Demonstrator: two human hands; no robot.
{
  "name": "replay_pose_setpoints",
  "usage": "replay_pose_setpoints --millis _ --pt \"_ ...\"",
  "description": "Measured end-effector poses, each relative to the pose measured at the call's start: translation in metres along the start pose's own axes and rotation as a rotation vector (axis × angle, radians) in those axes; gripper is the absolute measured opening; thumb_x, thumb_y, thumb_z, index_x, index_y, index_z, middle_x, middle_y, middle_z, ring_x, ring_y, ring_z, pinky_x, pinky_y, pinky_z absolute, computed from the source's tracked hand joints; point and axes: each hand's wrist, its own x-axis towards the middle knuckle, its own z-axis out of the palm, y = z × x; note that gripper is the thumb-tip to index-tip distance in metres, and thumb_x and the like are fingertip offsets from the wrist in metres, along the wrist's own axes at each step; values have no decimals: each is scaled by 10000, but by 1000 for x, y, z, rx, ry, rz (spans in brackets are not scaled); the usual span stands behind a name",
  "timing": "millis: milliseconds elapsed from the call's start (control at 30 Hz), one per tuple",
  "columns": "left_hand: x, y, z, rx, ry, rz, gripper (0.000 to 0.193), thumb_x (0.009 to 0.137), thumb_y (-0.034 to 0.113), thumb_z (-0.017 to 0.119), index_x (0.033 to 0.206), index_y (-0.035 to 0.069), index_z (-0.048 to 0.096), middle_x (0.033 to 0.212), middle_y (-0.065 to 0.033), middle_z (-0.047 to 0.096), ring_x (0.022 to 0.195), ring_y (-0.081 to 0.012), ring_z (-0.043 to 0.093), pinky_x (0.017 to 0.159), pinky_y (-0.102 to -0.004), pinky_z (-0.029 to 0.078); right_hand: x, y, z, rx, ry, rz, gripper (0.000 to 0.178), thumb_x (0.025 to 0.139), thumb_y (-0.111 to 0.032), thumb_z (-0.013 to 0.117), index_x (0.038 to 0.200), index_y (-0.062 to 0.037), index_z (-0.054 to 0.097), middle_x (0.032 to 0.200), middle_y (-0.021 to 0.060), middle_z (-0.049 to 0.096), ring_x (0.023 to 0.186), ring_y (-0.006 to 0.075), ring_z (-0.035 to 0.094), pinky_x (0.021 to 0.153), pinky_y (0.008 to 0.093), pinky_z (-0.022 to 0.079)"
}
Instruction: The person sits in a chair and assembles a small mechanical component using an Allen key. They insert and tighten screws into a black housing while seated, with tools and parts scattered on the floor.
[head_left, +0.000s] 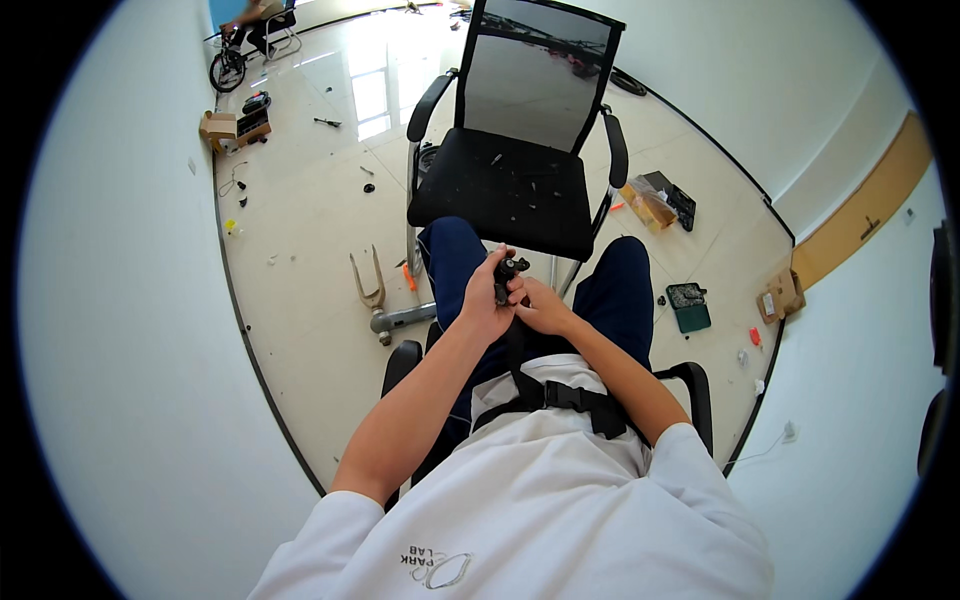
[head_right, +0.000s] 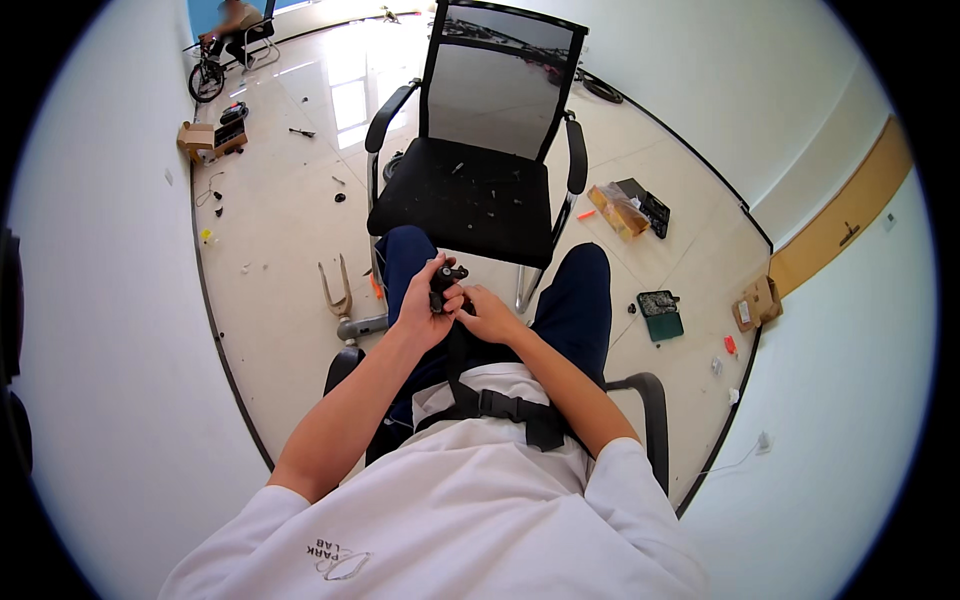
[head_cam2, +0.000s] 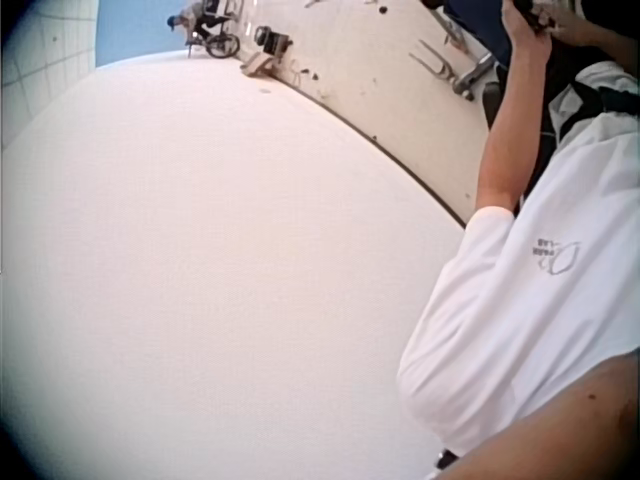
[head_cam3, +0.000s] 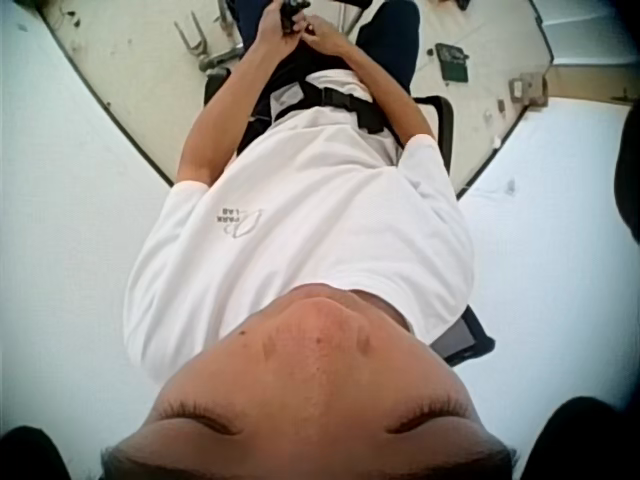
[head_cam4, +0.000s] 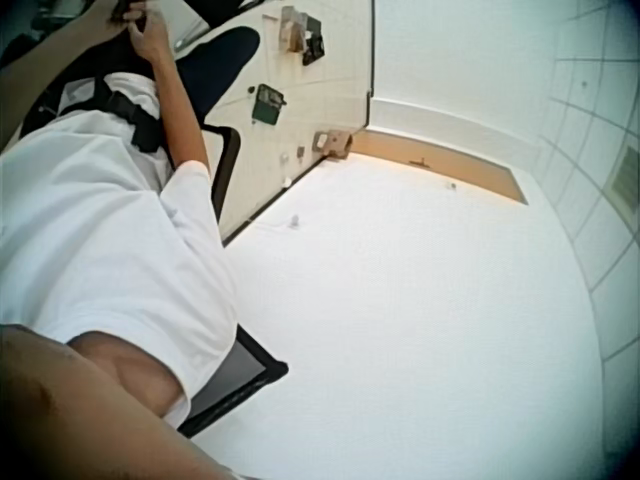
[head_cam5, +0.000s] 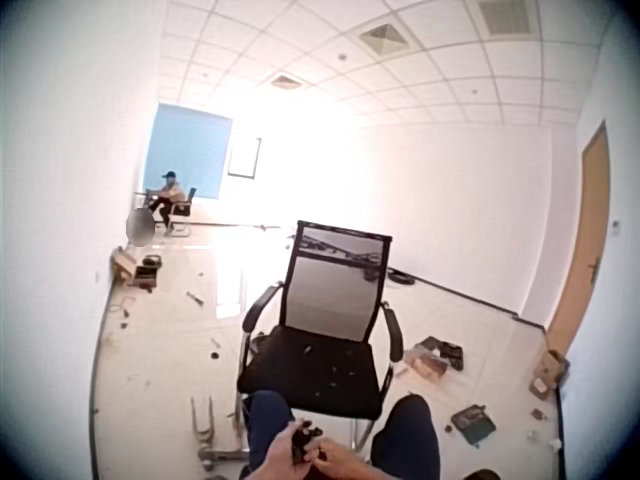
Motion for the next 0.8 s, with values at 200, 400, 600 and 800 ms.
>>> replay_pose_setpoints --millis 200,400,600,800 --pt "-3 2 2 15 9 -32 228 961 254 578 1022 41 521 814 -69 468 566 -117 467 430 -230 378 22 26 7 -33 -148 27 267 833 -131 621 1089 -56 608 1046 166 627 920 311 631 833 381 495" --pt "4 18 -9 -139 -4 17 185 965 234 558 981 51 529 781 -62 478 569 -122 468 443 -238 385 25 12 14 -158 -34 -110 209 847 -149 628 1050 -99 647 964 203 651 903 368 634 784 416 497" --pt "5 19 -7 -80 22 51 172 964 227 554 968 58 526 784 -58 470 567 -123 456 455 -242 376 15 -3 -29 17 159 121 147 893 -126 629 948 10 639 719 128 646 604 230 614 588 323 475" --pt "-9 8 8 103 74 9 214 933 238 584 987 37 535 807 -57 458 565 -120 450 445 -237 362 -1 -93 -108 360 171 215 134 935 -102 586 952 11 657 735 20 633 544 45 473 513 205 384"
